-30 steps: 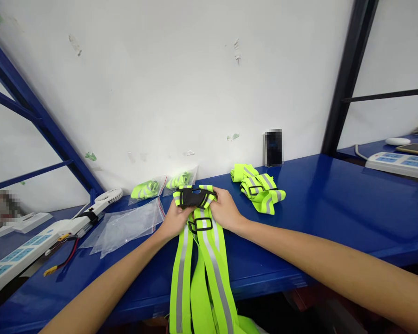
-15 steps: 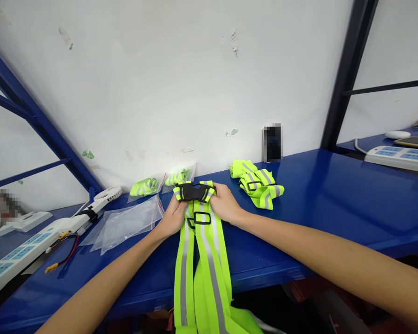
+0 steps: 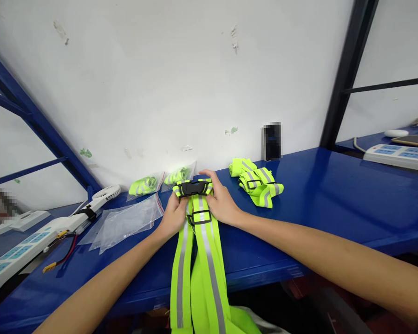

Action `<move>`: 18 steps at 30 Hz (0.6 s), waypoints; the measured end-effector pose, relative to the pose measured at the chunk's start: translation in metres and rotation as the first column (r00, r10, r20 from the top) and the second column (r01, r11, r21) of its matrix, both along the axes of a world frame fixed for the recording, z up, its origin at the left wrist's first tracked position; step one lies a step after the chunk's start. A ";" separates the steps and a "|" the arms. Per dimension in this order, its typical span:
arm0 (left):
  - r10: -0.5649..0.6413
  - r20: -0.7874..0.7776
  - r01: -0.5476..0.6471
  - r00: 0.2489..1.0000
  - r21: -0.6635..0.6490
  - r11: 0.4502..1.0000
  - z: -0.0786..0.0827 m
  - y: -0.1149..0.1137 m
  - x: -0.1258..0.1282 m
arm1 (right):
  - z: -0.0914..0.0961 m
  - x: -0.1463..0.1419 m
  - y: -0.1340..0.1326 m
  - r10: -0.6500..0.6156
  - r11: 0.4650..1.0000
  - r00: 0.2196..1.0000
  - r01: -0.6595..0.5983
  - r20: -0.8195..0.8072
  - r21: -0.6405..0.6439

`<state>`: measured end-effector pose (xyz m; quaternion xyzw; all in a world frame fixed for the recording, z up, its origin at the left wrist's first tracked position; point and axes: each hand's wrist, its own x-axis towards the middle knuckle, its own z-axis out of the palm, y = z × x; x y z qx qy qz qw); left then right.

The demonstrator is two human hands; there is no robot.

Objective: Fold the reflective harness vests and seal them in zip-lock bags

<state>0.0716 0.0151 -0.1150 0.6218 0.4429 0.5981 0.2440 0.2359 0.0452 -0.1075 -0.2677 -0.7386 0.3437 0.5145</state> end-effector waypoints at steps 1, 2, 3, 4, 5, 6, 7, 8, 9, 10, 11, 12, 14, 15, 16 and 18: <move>0.006 0.014 -0.006 1.000 -0.013 1.000 0.000 -0.001 0.001 | 0.000 0.000 -0.001 -0.007 0.999 1.000 0.007 0.000 0.031; 0.007 0.032 -0.006 0.999 -0.030 1.000 0.000 -0.002 0.001 | 0.000 -0.001 -0.001 -0.011 0.998 1.000 0.011 -0.005 0.063; 0.003 0.052 -0.001 0.999 -0.051 0.999 0.000 -0.002 0.002 | 0.000 -0.001 -0.001 -0.012 0.996 1.000 0.013 -0.014 0.093; -0.002 0.073 0.007 0.997 -0.071 0.997 0.000 -0.002 0.002 | 0.000 -0.002 -0.001 -0.009 0.993 1.000 0.012 -0.025 0.119; -0.008 0.093 0.017 0.996 -0.092 0.996 0.000 -0.002 0.003 | 0.000 -0.002 -0.001 -0.001 0.991 0.999 0.007 -0.040 0.136; -0.013 0.112 0.025 0.994 -0.110 0.994 0.000 -0.001 0.002 | 0.001 -0.003 -0.002 0.014 0.990 0.999 -0.006 -0.051 0.144; -0.013 0.134 0.030 0.991 -0.123 0.992 -0.001 0.000 0.002 | 0.001 -0.003 -0.003 0.037 0.989 0.998 -0.029 -0.057 0.144; -0.014 0.157 0.035 0.988 -0.134 0.990 -0.001 0.001 0.001 | 0.002 -0.003 -0.004 0.066 0.989 0.996 -0.057 -0.057 0.137; -0.016 0.183 0.043 0.983 -0.142 0.989 -0.001 0.002 0.001 | 0.003 -0.004 -0.005 0.093 0.988 0.994 -0.086 -0.053 0.127; -0.022 0.212 0.054 0.977 -0.148 0.988 -0.002 0.003 0.000 | 0.004 -0.004 -0.007 0.120 0.987 0.992 -0.114 -0.044 0.113; -0.031 0.244 0.069 0.969 -0.152 0.986 -0.002 0.003 -0.001 | 0.005 -0.003 -0.008 0.142 0.986 0.989 -0.139 -0.033 0.094; -0.042 0.277 0.089 0.960 -0.161 0.983 -0.002 0.004 -0.002 | 0.005 -0.003 -0.010 0.158 0.985 0.987 -0.156 -0.025 0.069; -0.059 0.330 0.129 0.942 -0.195 0.972 -0.001 0.003 -0.003 | 0.006 -0.001 -0.012 0.190 0.982 0.982 -0.190 -0.006 0.010; -0.060 0.347 0.140 0.936 -0.209 0.968 0.000 0.003 -0.003 | 0.006 0.000 -0.013 0.215 0.977 0.977 -0.215 0.005 -0.010; -0.060 0.354 0.145 0.933 -0.220 0.965 0.001 0.003 -0.004 | 0.006 0.001 -0.013 0.240 0.971 0.971 -0.240 0.014 -0.022; -0.070 0.340 0.154 0.938 -0.227 0.962 0.003 0.001 -0.003 | 0.005 0.001 -0.014 0.249 0.968 0.968 -0.249 0.029 -0.025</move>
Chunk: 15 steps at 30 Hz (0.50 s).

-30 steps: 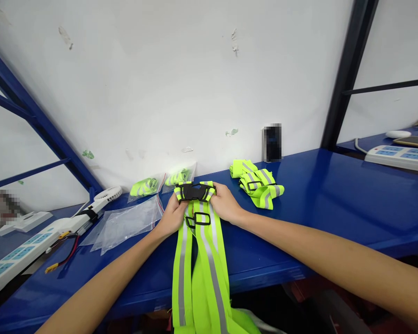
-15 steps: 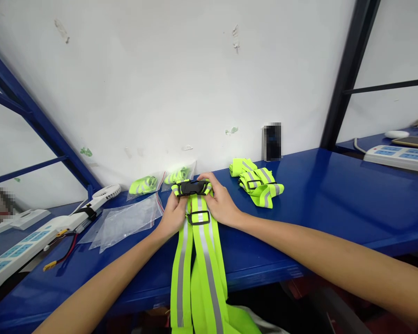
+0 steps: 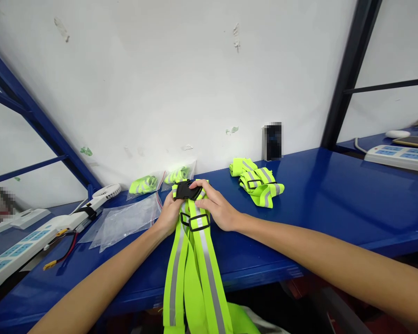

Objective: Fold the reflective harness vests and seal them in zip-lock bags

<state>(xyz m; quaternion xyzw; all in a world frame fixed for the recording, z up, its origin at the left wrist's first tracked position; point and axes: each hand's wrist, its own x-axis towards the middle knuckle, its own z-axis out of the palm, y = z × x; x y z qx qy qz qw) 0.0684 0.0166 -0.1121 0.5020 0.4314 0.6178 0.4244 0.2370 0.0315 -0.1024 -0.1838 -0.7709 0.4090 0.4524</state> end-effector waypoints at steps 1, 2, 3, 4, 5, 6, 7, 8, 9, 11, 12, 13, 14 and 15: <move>-0.005 -0.016 0.005 1.000 0.008 1.000 0.001 -0.001 0.000 | 0.000 -0.001 -0.001 -0.025 1.000 1.000 0.024 0.007 0.004; -0.005 -0.034 0.006 0.999 0.020 1.000 0.002 -0.001 0.001 | 0.000 -0.002 -0.001 -0.065 0.998 0.998 0.064 0.016 0.007; 0.001 -0.054 0.001 0.999 0.035 0.999 0.002 -0.002 0.001 | 0.000 -0.003 -0.002 -0.107 0.994 0.994 0.107 0.029 0.008; 0.014 -0.073 -0.010 0.997 0.055 0.998 0.003 -0.002 0.002 | 0.001 -0.005 -0.003 -0.140 0.990 0.989 0.140 0.040 0.009; 0.031 -0.091 -0.024 0.995 0.079 0.997 0.003 -0.003 0.002 | 0.001 -0.007 -0.004 -0.155 0.988 0.987 0.155 0.046 0.005; 0.045 -0.104 -0.034 0.994 0.104 0.994 0.003 -0.004 0.003 | 0.002 -0.008 -0.005 -0.154 0.988 0.987 0.154 0.043 -0.007; 0.047 -0.115 -0.032 0.992 0.123 0.992 0.003 -0.005 0.003 | 0.002 -0.008 -0.006 -0.139 0.990 0.990 0.140 0.032 -0.033; 0.037 -0.125 -0.020 0.992 0.134 0.991 0.004 -0.006 0.002 | 0.003 -0.009 -0.007 -0.117 0.991 0.993 0.117 0.013 -0.070; 0.021 -0.129 -0.003 0.991 0.137 0.991 0.004 -0.007 0.002 | 0.004 -0.009 -0.007 -0.094 0.989 0.996 0.092 -0.011 -0.113; -0.032 -0.116 0.046 0.993 0.115 0.992 0.003 -0.008 0.000 | 0.004 -0.008 -0.006 -0.063 0.980 0.996 0.051 -0.056 -0.190; -0.071 -0.093 0.080 0.993 0.099 0.992 0.002 -0.007 -0.002 | 0.004 -0.008 -0.006 -0.058 0.976 0.996 0.041 -0.073 -0.215; -0.119 -0.059 0.124 0.991 0.085 0.989 0.000 -0.007 -0.004 | 0.004 -0.008 -0.005 -0.058 0.972 0.994 0.037 -0.087 -0.232; -0.172 -0.016 0.172 0.985 0.079 0.982 -0.002 -0.006 -0.005 | 0.003 -0.008 -0.003 -0.058 0.970 0.994 0.034 -0.096 -0.240; -0.221 0.028 0.218 0.975 0.078 0.973 -0.003 -0.005 -0.007 | 0.003 -0.008 -0.002 -0.054 0.970 0.993 0.028 -0.101 -0.242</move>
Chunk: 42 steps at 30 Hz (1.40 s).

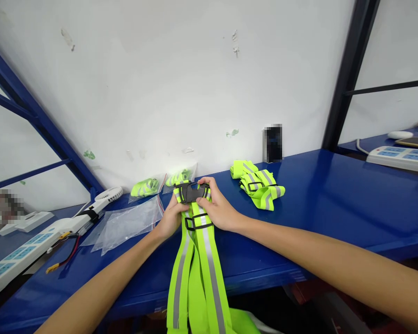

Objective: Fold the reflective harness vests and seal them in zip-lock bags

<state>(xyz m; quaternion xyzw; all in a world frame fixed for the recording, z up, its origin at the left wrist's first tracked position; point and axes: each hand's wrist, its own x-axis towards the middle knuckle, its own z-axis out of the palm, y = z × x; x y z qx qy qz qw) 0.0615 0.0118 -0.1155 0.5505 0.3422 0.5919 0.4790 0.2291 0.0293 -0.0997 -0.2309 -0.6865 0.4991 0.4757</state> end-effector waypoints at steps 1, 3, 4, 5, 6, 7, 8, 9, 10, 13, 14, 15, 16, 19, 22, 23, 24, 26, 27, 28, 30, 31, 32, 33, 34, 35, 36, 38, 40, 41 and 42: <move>-0.039 0.041 0.040 0.998 -0.007 0.999 -0.002 0.001 -0.001 | -0.001 0.000 0.001 0.009 1.000 1.000 -0.009 -0.004 0.003; -0.063 0.087 0.064 0.994 -0.016 0.998 -0.003 0.004 -0.001 | -0.002 0.000 0.003 0.020 1.000 1.000 -0.020 0.000 0.022; -0.049 0.085 0.050 0.995 -0.019 0.999 -0.003 0.005 -0.001 | -0.002 0.001 0.004 0.012 0.999 1.000 -0.012 0.005 0.043; -0.029 0.072 0.030 0.997 -0.017 0.999 -0.002 0.005 0.000 | -0.003 0.001 0.005 -0.001 0.998 1.000 0.001 0.010 0.067; -0.013 0.052 0.014 0.999 -0.008 1.000 0.000 0.006 0.001 | -0.003 0.002 0.006 -0.010 0.996 1.000 0.009 0.013 0.085; -0.004 0.030 0.004 1.000 0.004 1.000 0.002 0.006 0.002 | -0.002 0.003 0.007 -0.009 0.995 1.000 0.008 0.015 0.095; 0.001 0.011 -0.001 1.000 0.018 1.000 0.004 0.006 0.002 | -0.002 0.003 0.007 0.002 0.995 1.000 -0.004 0.016 0.096; 0.003 -0.004 -0.003 1.000 0.034 0.999 0.006 0.006 0.002 | -0.001 0.004 0.008 0.018 0.995 1.000 -0.019 0.012 0.093; 0.009 -0.015 -0.008 1.000 0.052 0.999 0.009 0.005 0.002 | 0.000 0.004 0.009 0.027 0.996 1.000 -0.027 0.002 0.089; 0.050 -0.034 -0.047 0.998 0.091 0.995 0.012 0.006 0.001 | 0.001 0.003 0.010 -0.033 0.997 0.998 0.036 -0.054 0.065; 0.067 -0.030 -0.064 0.997 0.095 0.993 0.012 0.006 0.000 | 0.001 0.002 0.010 -0.058 0.998 0.995 0.060 -0.078 0.027; 0.082 -0.019 -0.080 0.996 0.092 0.993 0.012 0.007 0.000 | 0.001 0.001 0.011 -0.076 0.997 0.992 0.073 -0.102 -0.034; 0.094 -0.002 -0.094 0.996 0.085 0.992 0.011 0.008 -0.001 | 0.001 0.000 0.011 -0.088 0.991 0.989 0.075 -0.121 -0.108; 0.124 0.053 -0.128 0.991 0.069 0.989 0.009 0.010 -0.002 | -0.001 -0.002 0.013 -0.087 0.968 0.987 0.051 -0.137 -0.244; 0.148 0.072 -0.153 0.986 0.064 0.986 0.007 0.010 -0.002 | -0.004 -0.002 0.018 -0.042 0.983 0.999 0.039 -0.011 -0.177; 0.155 0.075 -0.160 0.985 0.060 0.985 0.007 0.010 -0.002 | -0.006 -0.002 0.020 -0.048 0.990 0.998 0.052 0.035 -0.132; 0.158 0.079 -0.163 0.984 0.054 0.985 0.006 0.009 -0.001 | -0.009 -0.003 0.022 -0.073 0.994 0.995 0.078 0.068 -0.083; 0.156 0.080 -0.160 0.985 0.043 0.986 0.006 0.008 0.001 | -0.015 -0.004 0.025 -0.153 0.988 0.985 0.151 0.086 0.021; 0.155 0.079 -0.159 0.985 0.045 0.986 0.006 0.008 0.003 | -0.018 -0.005 0.026 -0.186 0.981 0.979 0.181 0.082 0.063; 0.157 0.077 -0.161 0.985 0.053 0.986 0.006 0.007 0.006 | -0.021 -0.006 0.026 -0.211 0.975 0.975 0.204 0.075 0.093; 0.172 0.072 -0.178 0.982 0.091 0.980 0.005 0.006 0.012 | -0.025 -0.010 0.024 -0.245 0.964 0.968 0.236 0.063 0.122; 0.188 0.069 -0.195 0.980 0.117 0.974 0.004 0.006 0.015 | -0.026 -0.011 0.022 -0.263 0.959 0.963 0.254 0.061 0.128; 0.206 0.065 -0.213 0.976 0.143 0.966 0.003 0.005 0.018 | -0.027 -0.013 0.019 -0.282 0.953 0.958 0.273 0.059 0.131; 0.222 0.058 -0.229 0.973 0.167 0.959 0.002 0.006 0.020 | -0.027 -0.014 0.016 -0.292 0.950 0.955 0.283 0.055 0.131; 0.233 0.048 -0.238 0.971 0.185 0.954 0.000 0.006 0.022 | -0.027 -0.014 0.013 -0.289 0.951 0.956 0.282 0.046 0.126; 0.232 0.036 -0.235 0.972 0.194 0.953 -0.001 0.007 0.022 | -0.026 -0.015 0.010 -0.269 0.958 0.963 0.264 0.031 0.116; 0.218 0.024 -0.218 0.976 0.193 0.957 -0.001 0.008 0.021 | -0.025 -0.014 0.008 -0.233 0.968 0.972 0.230 0.013 0.101; 0.159 0.016 -0.160 0.987 0.174 0.972 0.000 0.009 0.017 | -0.022 -0.011 0.004 -0.137 0.989 0.991 0.136 0.000 0.048; 0.103 0.028 -0.106 0.994 0.153 0.983 0.002 0.010 0.011 | -0.016 -0.006 0.004 -0.056 0.998 0.998 0.057 0.024 -0.025; 0.085 0.039 -0.090 0.996 0.143 0.986 0.004 0.010 0.009 | -0.012 -0.003 0.005 -0.024 0.998 0.999 0.026 0.046 -0.053; 0.074 0.049 -0.079 0.996 0.132 0.988 0.005 0.010 0.007 | -0.008 0.000 0.006 0.004 0.998 0.998 0.000 0.067 -0.063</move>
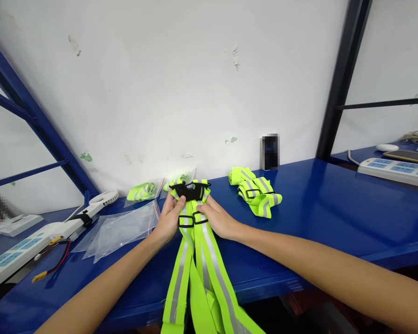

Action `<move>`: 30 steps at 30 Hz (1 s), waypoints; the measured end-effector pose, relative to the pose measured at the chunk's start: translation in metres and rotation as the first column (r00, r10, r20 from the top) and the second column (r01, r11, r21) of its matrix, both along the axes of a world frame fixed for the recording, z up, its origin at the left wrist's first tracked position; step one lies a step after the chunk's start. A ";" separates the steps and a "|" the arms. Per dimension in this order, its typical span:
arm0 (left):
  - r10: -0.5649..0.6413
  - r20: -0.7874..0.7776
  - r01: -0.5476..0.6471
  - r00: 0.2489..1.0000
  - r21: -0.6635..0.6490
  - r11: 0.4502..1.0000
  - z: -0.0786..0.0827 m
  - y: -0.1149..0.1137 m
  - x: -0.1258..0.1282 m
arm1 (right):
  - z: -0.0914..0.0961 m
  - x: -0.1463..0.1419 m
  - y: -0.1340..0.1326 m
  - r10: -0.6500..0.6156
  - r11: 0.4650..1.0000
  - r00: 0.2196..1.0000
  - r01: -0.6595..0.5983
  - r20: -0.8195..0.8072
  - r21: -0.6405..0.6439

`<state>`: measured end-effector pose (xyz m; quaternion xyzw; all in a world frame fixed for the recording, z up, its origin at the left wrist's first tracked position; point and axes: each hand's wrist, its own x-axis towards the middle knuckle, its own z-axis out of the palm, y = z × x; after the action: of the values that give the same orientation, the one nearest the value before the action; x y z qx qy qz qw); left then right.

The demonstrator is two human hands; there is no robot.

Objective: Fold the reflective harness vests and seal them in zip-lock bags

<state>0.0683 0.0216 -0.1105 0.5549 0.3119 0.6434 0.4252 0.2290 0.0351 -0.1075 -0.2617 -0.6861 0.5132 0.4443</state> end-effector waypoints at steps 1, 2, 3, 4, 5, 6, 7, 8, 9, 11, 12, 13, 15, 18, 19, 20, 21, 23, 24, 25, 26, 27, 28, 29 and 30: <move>-0.010 0.004 0.011 1.000 -0.011 1.000 0.001 0.000 -0.002 | 0.004 0.003 0.001 0.025 1.000 1.000 -0.025 0.017 0.007; -0.019 -0.002 0.019 1.000 -0.025 1.000 0.001 0.000 -0.004 | 0.008 0.006 0.003 0.044 0.999 0.999 -0.044 0.032 0.029; -0.025 -0.022 0.024 0.999 -0.038 0.999 0.001 0.000 -0.006 | 0.011 0.008 0.004 0.055 0.997 0.998 -0.057 0.043 0.057; -0.024 -0.056 0.021 0.998 -0.049 0.999 0.000 0.000 -0.008 | 0.014 0.009 0.005 0.056 0.994 0.997 -0.061 0.052 0.086; -0.015 -0.099 0.009 0.995 -0.056 0.998 -0.002 0.000 -0.010 | 0.014 0.010 0.006 0.044 0.992 0.997 -0.050 0.059 0.114; -0.002 -0.144 -0.006 0.990 -0.060 0.998 -0.004 0.001 -0.012 | 0.014 0.011 0.008 0.019 0.990 0.998 -0.028 0.065 0.141; 0.011 -0.183 -0.022 0.983 -0.060 0.998 -0.005 0.001 -0.013 | 0.012 0.011 0.009 -0.014 0.985 0.997 0.001 0.076 0.170; 0.025 -0.212 -0.037 0.977 -0.055 0.998 -0.006 0.001 -0.015 | 0.010 0.011 0.010 -0.051 0.979 0.994 0.031 0.094 0.200; 0.036 -0.230 -0.048 0.973 -0.048 0.998 -0.007 0.001 -0.016 | 0.007 0.011 0.010 -0.086 0.971 0.989 0.058 0.116 0.232; 0.045 -0.236 -0.054 0.971 -0.031 0.998 -0.006 0.001 -0.017 | 0.004 0.012 0.012 -0.136 0.952 0.978 0.085 0.159 0.295; 0.047 -0.230 -0.054 0.972 -0.024 0.998 -0.004 0.000 -0.017 | 0.003 0.013 0.012 -0.146 0.943 0.974 0.084 0.173 0.321; 0.048 -0.220 -0.053 0.974 -0.019 0.998 -0.003 -0.001 -0.016 | 0.004 0.014 0.012 -0.146 0.936 0.974 0.078 0.176 0.342; 0.049 -0.204 -0.053 0.978 -0.011 0.999 0.001 -0.003 -0.013 | 0.006 0.014 0.010 -0.116 0.931 0.982 0.056 0.148 0.361; 0.096 -0.208 -0.095 0.973 0.019 0.995 0.003 -0.005 -0.010 | 0.006 0.011 0.007 -0.053 0.945 0.996 0.026 0.072 0.326; 0.111 -0.210 -0.107 0.971 0.031 0.994 0.003 -0.005 -0.010 | 0.005 0.009 0.006 -0.040 0.954 0.998 0.024 0.047 0.299; 0.121 -0.209 -0.115 0.970 0.039 0.993 0.002 -0.005 -0.010 | 0.004 0.007 0.005 -0.035 0.963 0.999 0.028 0.023 0.268; 0.122 -0.206 -0.116 0.971 0.042 0.992 0.001 -0.005 -0.010 | 0.002 0.005 0.004 -0.035 0.972 0.999 0.035 -0.005 0.232; 0.108 -0.195 -0.104 0.975 0.033 0.994 -0.001 -0.006 -0.010 | -0.001 0.000 0.004 -0.021 0.990 0.997 0.031 -0.070 0.136; 0.092 -0.188 -0.090 0.978 0.020 0.996 -0.001 -0.006 -0.010 | -0.001 -0.001 0.004 -0.001 0.997 0.995 0.008 -0.102 0.072; 0.071 -0.181 -0.072 0.981 0.000 0.997 -0.002 -0.006 -0.011 | -0.002 -0.002 0.004 0.031 1.000 0.991 -0.031 -0.127 0.002; 0.044 -0.176 -0.049 0.983 -0.024 0.998 -0.002 -0.006 -0.011 | -0.001 -0.003 0.004 0.068 0.995 0.987 -0.078 -0.146 -0.062; 0.017 -0.168 -0.025 0.986 -0.046 0.999 -0.001 -0.006 -0.010 | -0.001 -0.003 0.004 0.098 0.987 0.982 -0.117 -0.159 -0.111; -0.006 -0.161 -0.004 0.987 -0.062 0.998 -0.001 -0.006 -0.010 | 0.000 -0.002 0.004 0.115 0.981 0.979 -0.139 -0.171 -0.136; -0.017 -0.153 0.007 0.988 -0.065 0.998 0.000 -0.006 -0.010 | 0.002 -0.001 0.004 0.117 0.980 0.976 -0.143 -0.185 -0.135; -0.007 -0.144 -0.001 0.990 -0.054 0.999 0.000 -0.006 -0.009 | 0.004 0.001 0.004 0.113 0.983 0.973 -0.139 -0.201 -0.119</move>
<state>0.0590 0.0152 -0.1103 0.5888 0.3581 0.5925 0.4171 0.2300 0.0391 -0.1038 -0.1956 -0.6194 0.6077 0.4570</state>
